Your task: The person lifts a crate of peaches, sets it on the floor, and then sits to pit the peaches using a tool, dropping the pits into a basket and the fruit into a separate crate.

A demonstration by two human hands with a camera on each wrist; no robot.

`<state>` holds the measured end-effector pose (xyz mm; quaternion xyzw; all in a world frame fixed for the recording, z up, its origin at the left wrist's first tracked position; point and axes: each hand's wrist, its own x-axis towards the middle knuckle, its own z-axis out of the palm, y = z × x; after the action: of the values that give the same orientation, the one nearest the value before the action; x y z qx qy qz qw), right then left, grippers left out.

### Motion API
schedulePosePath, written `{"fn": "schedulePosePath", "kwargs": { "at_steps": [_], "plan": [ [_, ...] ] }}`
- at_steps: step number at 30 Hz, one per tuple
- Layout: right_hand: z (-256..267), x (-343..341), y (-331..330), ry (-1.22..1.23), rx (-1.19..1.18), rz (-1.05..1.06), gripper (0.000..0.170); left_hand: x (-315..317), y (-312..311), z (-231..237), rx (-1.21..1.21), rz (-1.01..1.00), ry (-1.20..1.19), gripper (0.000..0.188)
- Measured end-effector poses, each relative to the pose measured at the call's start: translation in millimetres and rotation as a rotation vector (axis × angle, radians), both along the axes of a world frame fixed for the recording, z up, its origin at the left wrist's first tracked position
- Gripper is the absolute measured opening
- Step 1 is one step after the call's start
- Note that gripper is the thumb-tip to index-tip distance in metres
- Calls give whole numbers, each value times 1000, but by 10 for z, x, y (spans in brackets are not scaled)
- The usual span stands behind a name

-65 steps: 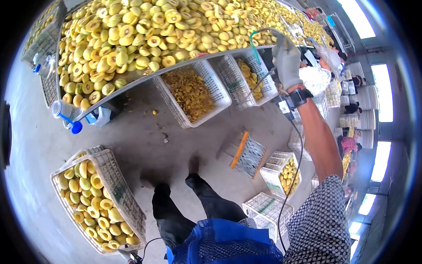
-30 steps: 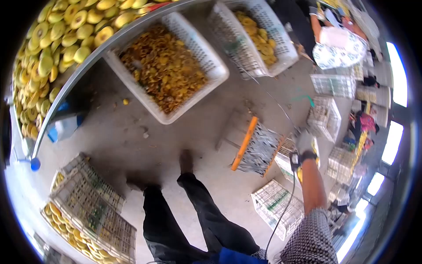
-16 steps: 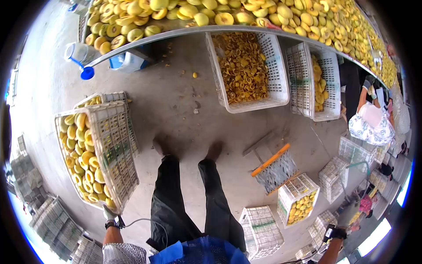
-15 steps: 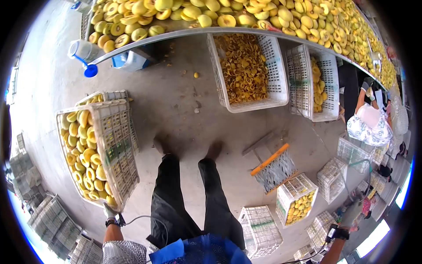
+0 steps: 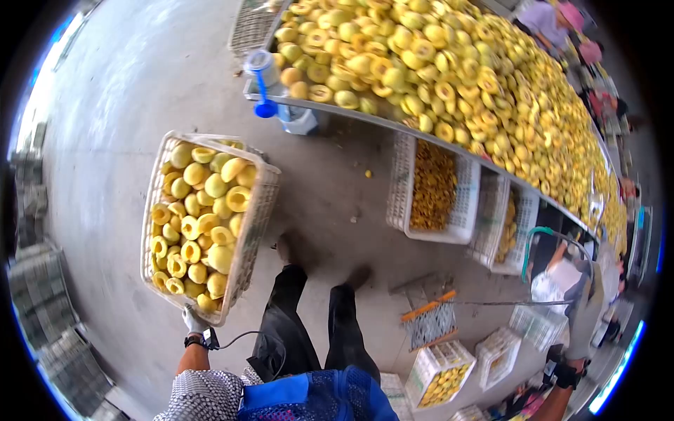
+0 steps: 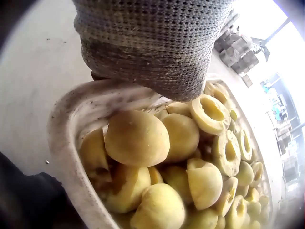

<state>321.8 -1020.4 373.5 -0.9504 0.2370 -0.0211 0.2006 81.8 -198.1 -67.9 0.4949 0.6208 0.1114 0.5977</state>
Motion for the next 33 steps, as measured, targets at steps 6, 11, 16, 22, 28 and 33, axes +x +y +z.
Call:
{"fn": "schedulePosePath", "kwargs": {
  "at_steps": [6,11,16,22,28,33],
  "plan": [
    [-172,774,674,-76,118,27,32,-179,60,-265,-150,68,-177,47],
    [-504,988,1246,-96,80,59,27,59,-146,37,-179,61,-185,54],
    [-820,890,1151,-184,192,-48,32,-123,22,-165,-281,37,-211,55],
    [-1192,361,890,-368,374,-251,39,-58,72,-98,-373,-19,-215,53],
    [-1964,-1035,379,-521,752,-731,34,-238,318,-256,-323,-143,-150,48],
    [-3436,-2240,883,-157,1010,-976,37,-130,347,-72,-350,-368,-19,51]
  ]
}}
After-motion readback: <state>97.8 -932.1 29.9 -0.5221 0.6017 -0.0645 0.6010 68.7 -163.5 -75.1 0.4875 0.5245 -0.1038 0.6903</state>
